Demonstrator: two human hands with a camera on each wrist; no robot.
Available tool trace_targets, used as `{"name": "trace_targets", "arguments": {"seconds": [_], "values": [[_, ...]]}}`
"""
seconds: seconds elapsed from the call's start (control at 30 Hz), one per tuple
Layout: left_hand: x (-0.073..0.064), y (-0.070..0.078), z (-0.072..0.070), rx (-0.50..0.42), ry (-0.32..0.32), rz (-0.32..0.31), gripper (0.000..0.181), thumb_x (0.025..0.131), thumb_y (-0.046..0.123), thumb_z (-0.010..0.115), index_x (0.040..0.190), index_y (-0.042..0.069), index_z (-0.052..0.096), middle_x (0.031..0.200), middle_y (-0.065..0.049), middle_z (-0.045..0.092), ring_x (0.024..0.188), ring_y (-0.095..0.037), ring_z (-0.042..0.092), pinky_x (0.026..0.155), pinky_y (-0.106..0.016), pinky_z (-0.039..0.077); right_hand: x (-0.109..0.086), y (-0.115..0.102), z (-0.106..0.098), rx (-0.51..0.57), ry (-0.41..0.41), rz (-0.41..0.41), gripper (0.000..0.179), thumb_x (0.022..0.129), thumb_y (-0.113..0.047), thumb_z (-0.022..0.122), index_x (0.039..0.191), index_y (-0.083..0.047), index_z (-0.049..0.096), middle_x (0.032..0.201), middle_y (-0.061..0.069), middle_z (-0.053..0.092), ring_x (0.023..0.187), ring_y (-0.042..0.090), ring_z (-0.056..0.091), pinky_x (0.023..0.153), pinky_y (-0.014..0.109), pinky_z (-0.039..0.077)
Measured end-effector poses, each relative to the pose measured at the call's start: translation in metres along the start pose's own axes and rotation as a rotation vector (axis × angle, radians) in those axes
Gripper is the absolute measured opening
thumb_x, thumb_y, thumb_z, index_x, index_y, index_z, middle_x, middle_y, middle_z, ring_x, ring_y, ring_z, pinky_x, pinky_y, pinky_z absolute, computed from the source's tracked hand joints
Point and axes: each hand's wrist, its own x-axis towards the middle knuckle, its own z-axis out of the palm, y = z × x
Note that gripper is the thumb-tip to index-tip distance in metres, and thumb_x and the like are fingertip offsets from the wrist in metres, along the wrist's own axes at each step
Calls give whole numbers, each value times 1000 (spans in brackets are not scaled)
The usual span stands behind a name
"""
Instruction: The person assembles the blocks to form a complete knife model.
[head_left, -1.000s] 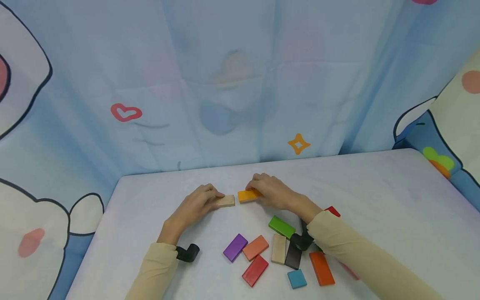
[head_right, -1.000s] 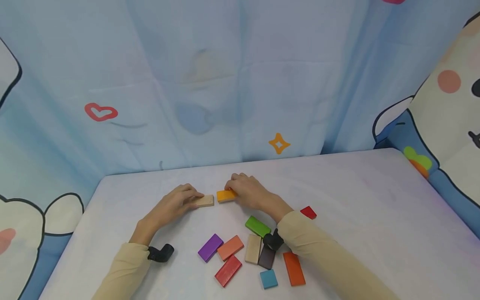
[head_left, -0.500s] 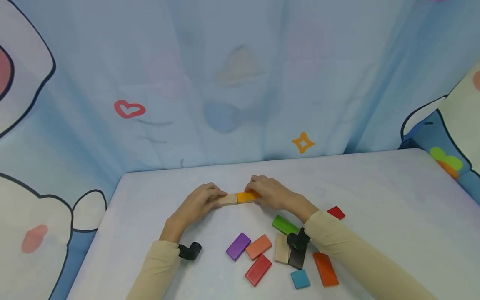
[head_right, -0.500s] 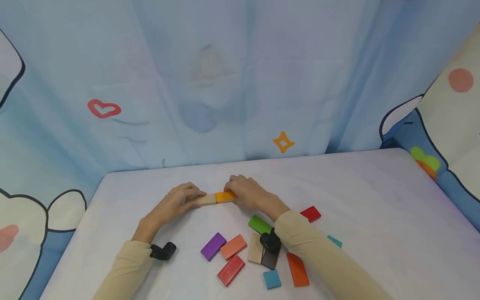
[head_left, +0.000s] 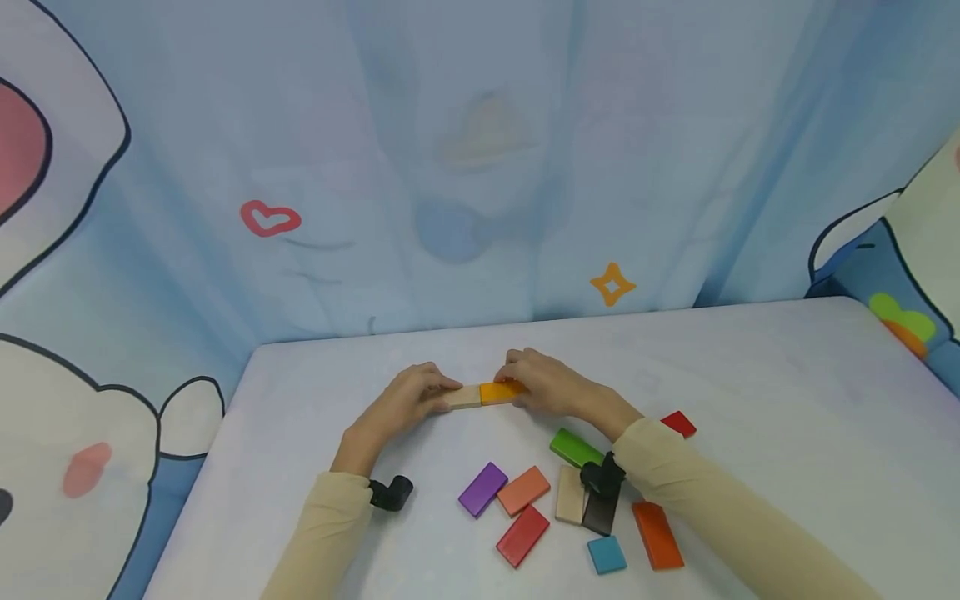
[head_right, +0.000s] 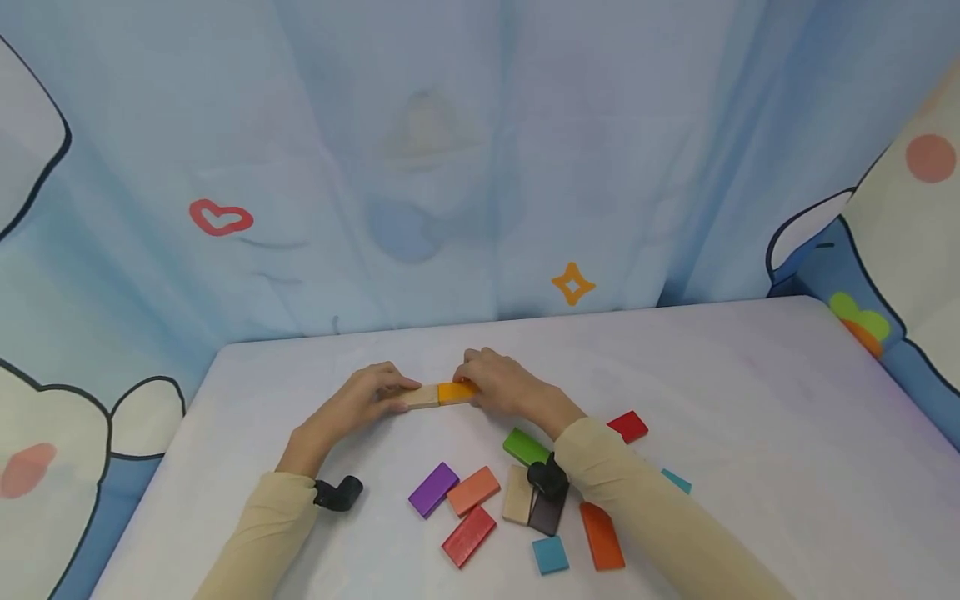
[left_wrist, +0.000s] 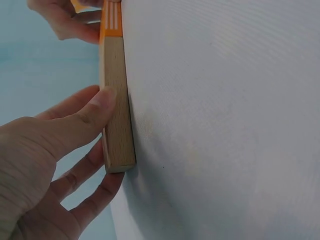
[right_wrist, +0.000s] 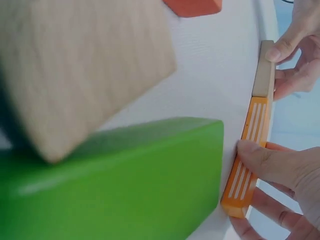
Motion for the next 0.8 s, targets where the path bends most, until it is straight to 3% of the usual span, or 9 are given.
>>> {"name": "trace_targets", "arguments": {"seconds": [0.27, 0.5, 0.67, 0.8], "values": [[0, 0, 0, -22, -2, -30, 31, 96, 8, 75, 126, 7, 76, 111, -5, 69, 107, -23, 62, 100, -44, 52, -7, 4, -11, 25, 62, 14, 47, 94, -20, 82, 134, -1, 68, 121, 14, 65, 109, 30, 59, 96, 47, 52], [1, 0, -2, -20, 3, -53, 31, 95, 8, 76, 126, 8, 77, 113, -4, 70, 109, -24, 63, 101, -44, 52, -33, -8, -37, -2, 135, -29, 44, 94, -17, 81, 133, -2, 67, 123, 14, 62, 110, 30, 58, 95, 47, 55], [3, 2, -1, -6, 18, -45, 32, 96, 9, 76, 127, 9, 76, 112, -4, 70, 107, -23, 63, 100, -43, 52, -66, -15, -42, -5, 92, 7, 40, 94, -14, 80, 129, -1, 69, 121, 12, 62, 109, 28, 61, 94, 44, 58], [2, 5, -1, 12, 20, -82, 33, 95, 10, 77, 128, 11, 77, 109, -1, 68, 103, -20, 61, 96, -40, 53, -87, -16, -31, 59, 12, 74, 38, 94, -15, 80, 127, -2, 70, 120, 9, 63, 107, 25, 63, 93, 41, 59]]}}
